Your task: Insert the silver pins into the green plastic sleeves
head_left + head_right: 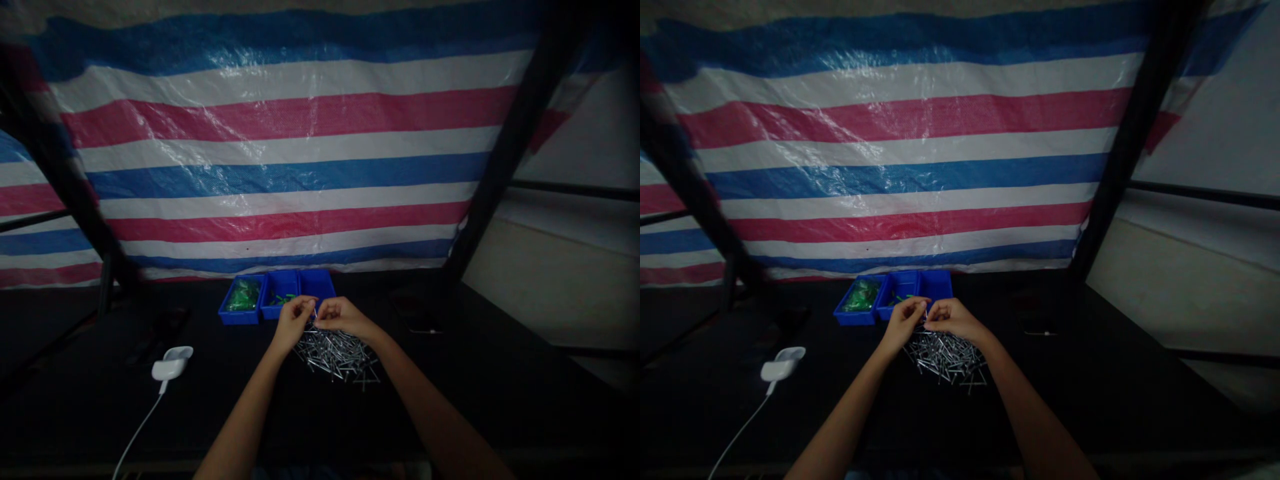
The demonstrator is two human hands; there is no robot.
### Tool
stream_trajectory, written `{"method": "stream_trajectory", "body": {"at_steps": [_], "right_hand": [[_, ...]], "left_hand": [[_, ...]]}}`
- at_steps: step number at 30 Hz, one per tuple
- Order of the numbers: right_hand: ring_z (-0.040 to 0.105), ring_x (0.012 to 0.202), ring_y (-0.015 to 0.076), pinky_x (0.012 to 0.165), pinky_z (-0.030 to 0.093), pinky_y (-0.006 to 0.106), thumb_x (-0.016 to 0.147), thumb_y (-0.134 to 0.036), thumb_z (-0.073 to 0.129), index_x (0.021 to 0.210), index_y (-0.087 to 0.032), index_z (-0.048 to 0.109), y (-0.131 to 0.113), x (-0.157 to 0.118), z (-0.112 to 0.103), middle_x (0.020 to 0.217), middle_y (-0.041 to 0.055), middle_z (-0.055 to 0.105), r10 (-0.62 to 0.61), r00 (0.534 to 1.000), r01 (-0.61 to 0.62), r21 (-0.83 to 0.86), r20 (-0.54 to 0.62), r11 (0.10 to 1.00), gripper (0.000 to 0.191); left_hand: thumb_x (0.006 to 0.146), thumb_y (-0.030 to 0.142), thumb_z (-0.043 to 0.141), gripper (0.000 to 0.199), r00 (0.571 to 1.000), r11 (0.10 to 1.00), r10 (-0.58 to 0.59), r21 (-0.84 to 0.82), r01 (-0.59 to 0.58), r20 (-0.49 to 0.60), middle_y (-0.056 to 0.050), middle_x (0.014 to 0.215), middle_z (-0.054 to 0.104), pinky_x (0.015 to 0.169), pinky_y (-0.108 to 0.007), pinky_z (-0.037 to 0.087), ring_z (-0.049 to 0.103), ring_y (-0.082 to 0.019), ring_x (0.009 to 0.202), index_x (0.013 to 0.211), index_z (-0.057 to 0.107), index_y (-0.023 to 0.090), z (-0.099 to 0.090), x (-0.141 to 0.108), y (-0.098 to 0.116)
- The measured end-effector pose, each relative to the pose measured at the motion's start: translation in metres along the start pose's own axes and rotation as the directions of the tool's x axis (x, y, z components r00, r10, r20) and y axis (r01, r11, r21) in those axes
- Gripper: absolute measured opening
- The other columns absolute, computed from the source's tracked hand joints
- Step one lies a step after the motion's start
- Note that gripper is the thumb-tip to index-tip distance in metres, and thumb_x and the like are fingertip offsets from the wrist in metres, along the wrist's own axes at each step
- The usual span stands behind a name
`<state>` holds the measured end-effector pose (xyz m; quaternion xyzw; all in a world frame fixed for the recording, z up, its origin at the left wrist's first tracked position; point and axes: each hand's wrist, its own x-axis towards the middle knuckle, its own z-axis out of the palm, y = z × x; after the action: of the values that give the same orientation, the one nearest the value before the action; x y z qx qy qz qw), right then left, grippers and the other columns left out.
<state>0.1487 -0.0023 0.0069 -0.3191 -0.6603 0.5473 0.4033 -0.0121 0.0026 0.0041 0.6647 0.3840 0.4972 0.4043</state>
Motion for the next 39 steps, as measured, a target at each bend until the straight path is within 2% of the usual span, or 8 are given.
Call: {"method": "stream_trajectory", "body": {"at_steps": [8, 15, 20, 29, 35, 39], "right_hand": [[0.045, 0.047, 0.0061, 0.048, 0.031, 0.020, 0.053, -0.039, 0.078, 0.065, -0.015, 0.054, -0.003, -0.001, 0.003, 0.055, -0.0049, 0.054, 0.008, 1.000, -0.008, 0.046, -0.005, 0.999, 0.036], [0.043, 0.046, 0.0052, 0.046, 0.030, 0.019, 0.055, -0.037, 0.077, 0.066, -0.015, 0.053, 0.004, 0.002, 0.001, 0.054, -0.0056, 0.053, -0.013, 1.000, 0.014, 0.043, -0.011, 0.999, 0.034], [0.045, 0.047, 0.0059, 0.046, 0.032, 0.019, 0.059, -0.035, 0.076, 0.067, -0.015, 0.054, 0.006, 0.003, -0.001, 0.057, -0.0039, 0.055, -0.019, 0.998, 0.019, -0.002, -0.063, 1.000, 0.031], [0.047, 0.047, 0.0064, 0.045, 0.035, 0.019, 0.055, -0.041, 0.075, 0.070, -0.015, 0.055, 0.004, 0.004, -0.002, 0.061, -0.0025, 0.058, -0.006, 0.987, -0.001, -0.043, -0.160, 0.999, 0.036], [0.046, 0.046, 0.0071, 0.044, 0.035, 0.020, 0.059, -0.043, 0.072, 0.072, -0.015, 0.060, 0.000, 0.003, -0.006, 0.062, -0.0014, 0.058, -0.033, 0.969, 0.016, -0.073, -0.244, 0.997, 0.033], [0.046, 0.045, 0.0078, 0.043, 0.036, 0.021, 0.062, -0.042, 0.070, 0.074, -0.014, 0.063, 0.002, 0.005, -0.012, 0.062, -0.0002, 0.060, -0.082, 0.939, 0.051, -0.100, -0.334, 0.994, 0.031]], "left_hand": [[0.078, 0.045, 0.056, 0.036, 1.000, 1.000, 0.009, -0.001, -0.009, 0.008, -0.004, 0.073, 0.063, 0.055, -0.022, 0.041, 0.053, -0.012, 0.059, 0.092, 0.066, 0.013, 0.000, 0.001, -0.003], [0.077, 0.043, 0.058, 0.034, 1.000, 1.000, 0.001, 0.007, -0.001, -0.023, -0.004, 0.070, 0.061, 0.055, -0.022, 0.040, 0.051, -0.011, 0.059, 0.089, 0.066, 0.012, 0.000, 0.000, 0.000], [0.075, 0.042, 0.060, 0.031, 0.997, 1.000, 0.003, -0.013, -0.004, -0.077, -0.002, 0.069, 0.061, 0.053, -0.021, 0.038, 0.049, -0.011, 0.059, 0.083, 0.066, 0.013, 0.000, 0.000, 0.007], [0.075, 0.044, 0.060, 0.033, 0.996, 1.000, 0.003, 0.003, -0.003, -0.085, -0.001, 0.063, 0.057, 0.051, -0.020, 0.035, 0.046, -0.010, 0.056, 0.080, 0.067, 0.012, -0.001, 0.000, 0.010], [0.074, 0.044, 0.059, 0.032, 0.993, 1.000, 0.000, -0.013, -0.001, -0.120, -0.001, 0.065, 0.057, 0.050, -0.020, 0.035, 0.047, -0.010, 0.057, 0.080, 0.066, 0.012, -0.003, 0.001, 0.006], [0.076, 0.042, 0.058, 0.030, 0.993, 0.999, 0.018, 0.040, -0.014, -0.113, 0.000, 0.063, 0.056, 0.050, -0.020, 0.034, 0.045, -0.009, 0.054, 0.079, 0.064, 0.012, -0.003, 0.002, 0.003]]}}
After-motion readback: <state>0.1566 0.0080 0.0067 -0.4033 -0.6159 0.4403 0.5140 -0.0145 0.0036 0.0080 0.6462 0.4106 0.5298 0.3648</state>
